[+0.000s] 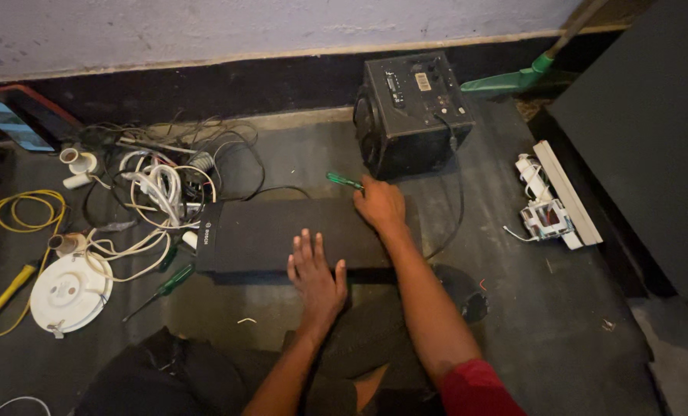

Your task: The person places a black rectangular cover onto a wooden speaker box and secures it. They then use a screwdriver to remove screws from the back panel of a portable radio, opening it to reveal the internal circuit board.

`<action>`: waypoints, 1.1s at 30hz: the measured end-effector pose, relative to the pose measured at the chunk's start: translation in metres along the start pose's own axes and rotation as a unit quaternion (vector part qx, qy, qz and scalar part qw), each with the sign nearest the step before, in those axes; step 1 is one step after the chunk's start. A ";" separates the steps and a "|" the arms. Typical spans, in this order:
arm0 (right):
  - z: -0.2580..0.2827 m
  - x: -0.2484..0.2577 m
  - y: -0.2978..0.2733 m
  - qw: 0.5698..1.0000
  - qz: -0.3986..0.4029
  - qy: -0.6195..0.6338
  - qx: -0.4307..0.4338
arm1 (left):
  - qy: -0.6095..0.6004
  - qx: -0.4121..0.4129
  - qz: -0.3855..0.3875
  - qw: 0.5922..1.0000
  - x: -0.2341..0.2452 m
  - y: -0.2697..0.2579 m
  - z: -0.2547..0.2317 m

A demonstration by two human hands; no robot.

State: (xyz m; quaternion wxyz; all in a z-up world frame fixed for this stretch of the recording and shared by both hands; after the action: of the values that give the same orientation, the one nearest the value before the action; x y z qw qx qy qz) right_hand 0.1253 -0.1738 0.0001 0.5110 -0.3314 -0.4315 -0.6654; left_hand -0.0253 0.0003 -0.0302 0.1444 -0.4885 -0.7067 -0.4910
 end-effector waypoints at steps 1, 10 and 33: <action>0.001 0.000 0.000 1.000 -0.008 0.004 -0.003 | 0.005 -0.002 0.011 1.000 -0.002 0.000 0.002; -0.011 0.014 -0.001 0.993 -0.041 0.007 -0.108 | -0.073 -0.074 0.066 0.992 -0.016 0.022 0.025; -0.046 -0.096 -0.026 0.917 0.056 0.318 -0.232 | -0.183 0.336 0.001 0.924 -0.066 0.056 0.166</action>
State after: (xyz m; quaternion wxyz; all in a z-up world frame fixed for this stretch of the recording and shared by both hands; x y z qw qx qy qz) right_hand 0.1249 -0.1752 -0.1100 0.5663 -0.2349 -0.0603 -0.7877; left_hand 0.0986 0.1049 -0.1233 0.1687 -0.4937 -0.8437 -0.1268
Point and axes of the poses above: each hand's wrist, its own y-axis towards the middle knuckle, its own x-axis out of the back of the hand, z = x × y, the point moved 5 cm from there along y, towards the middle knuckle, and after that the axes turned 6 degrees about -z, right-handed, at the moved point
